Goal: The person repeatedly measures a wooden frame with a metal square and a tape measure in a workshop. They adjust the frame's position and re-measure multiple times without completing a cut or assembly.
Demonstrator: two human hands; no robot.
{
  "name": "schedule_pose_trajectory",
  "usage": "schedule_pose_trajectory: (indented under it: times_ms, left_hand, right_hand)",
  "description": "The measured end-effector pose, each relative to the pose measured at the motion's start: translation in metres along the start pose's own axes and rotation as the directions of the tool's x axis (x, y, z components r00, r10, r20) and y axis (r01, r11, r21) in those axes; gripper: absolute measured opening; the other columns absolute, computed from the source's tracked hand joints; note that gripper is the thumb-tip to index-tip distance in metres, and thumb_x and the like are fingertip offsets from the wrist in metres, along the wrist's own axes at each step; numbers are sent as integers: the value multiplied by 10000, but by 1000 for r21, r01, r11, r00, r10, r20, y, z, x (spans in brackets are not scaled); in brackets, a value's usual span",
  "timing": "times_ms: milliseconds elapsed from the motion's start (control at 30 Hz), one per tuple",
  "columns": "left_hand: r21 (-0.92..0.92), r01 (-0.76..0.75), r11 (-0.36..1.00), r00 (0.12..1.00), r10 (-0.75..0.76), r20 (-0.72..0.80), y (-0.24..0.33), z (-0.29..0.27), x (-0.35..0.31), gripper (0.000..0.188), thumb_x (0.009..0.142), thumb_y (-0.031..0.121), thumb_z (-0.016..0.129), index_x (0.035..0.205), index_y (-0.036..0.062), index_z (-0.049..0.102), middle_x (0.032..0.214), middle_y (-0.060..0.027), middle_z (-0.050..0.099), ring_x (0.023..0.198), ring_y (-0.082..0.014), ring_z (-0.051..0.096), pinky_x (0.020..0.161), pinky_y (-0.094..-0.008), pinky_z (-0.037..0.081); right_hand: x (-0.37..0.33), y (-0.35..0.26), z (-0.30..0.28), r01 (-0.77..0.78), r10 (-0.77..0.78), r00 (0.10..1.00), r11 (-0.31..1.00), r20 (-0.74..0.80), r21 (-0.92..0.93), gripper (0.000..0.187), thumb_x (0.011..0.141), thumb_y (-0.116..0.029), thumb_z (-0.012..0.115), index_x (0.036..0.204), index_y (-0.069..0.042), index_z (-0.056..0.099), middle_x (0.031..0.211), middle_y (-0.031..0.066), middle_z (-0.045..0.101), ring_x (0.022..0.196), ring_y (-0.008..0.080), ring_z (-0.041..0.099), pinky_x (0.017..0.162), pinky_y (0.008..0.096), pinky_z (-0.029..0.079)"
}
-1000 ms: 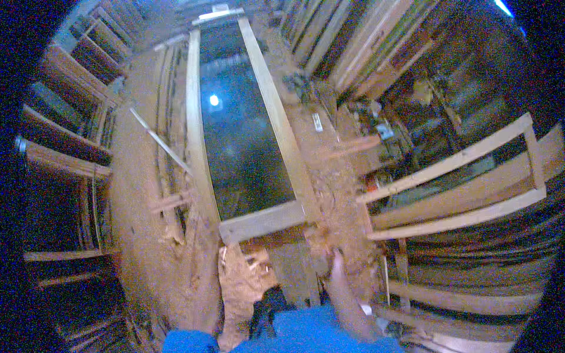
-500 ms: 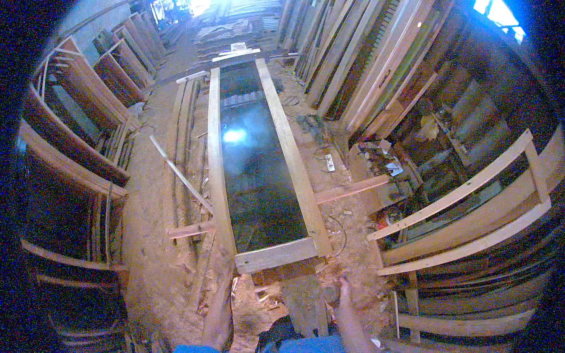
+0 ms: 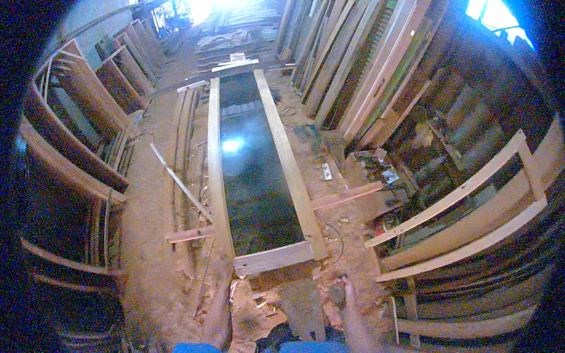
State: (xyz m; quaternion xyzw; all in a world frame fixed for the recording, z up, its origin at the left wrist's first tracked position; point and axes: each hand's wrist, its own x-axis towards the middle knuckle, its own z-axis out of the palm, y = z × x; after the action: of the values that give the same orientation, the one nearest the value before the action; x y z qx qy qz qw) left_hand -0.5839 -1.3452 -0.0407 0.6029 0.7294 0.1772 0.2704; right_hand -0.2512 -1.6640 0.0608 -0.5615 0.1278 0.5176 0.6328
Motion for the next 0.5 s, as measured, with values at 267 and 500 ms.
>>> schedule_pose_trajectory:
  times_ms: [267,500]
  left_hand:
    - [-21,87,996,994,-86,70,18,-11,-7,726,1110,540,282,1147,-29,732,1077,-349,717,1053,-535,685,910,-605,535]
    - [-11,125,992,992,-125,23,28,-26,-27,774,1102,591,272,1178,-40,713,1129,-335,714,1074,-546,670,926,-613,525]
  right_hand:
    - [-77,12,-117,67,-99,965,988,-242,-138,388,983,-494,546,884,-128,631,674,48,593,470,212,501,413,366,374]
    - [-39,-33,-211,-78,51,992,966,-114,-247,368,946,-487,538,795,-158,602,644,41,545,463,223,484,386,378,316]
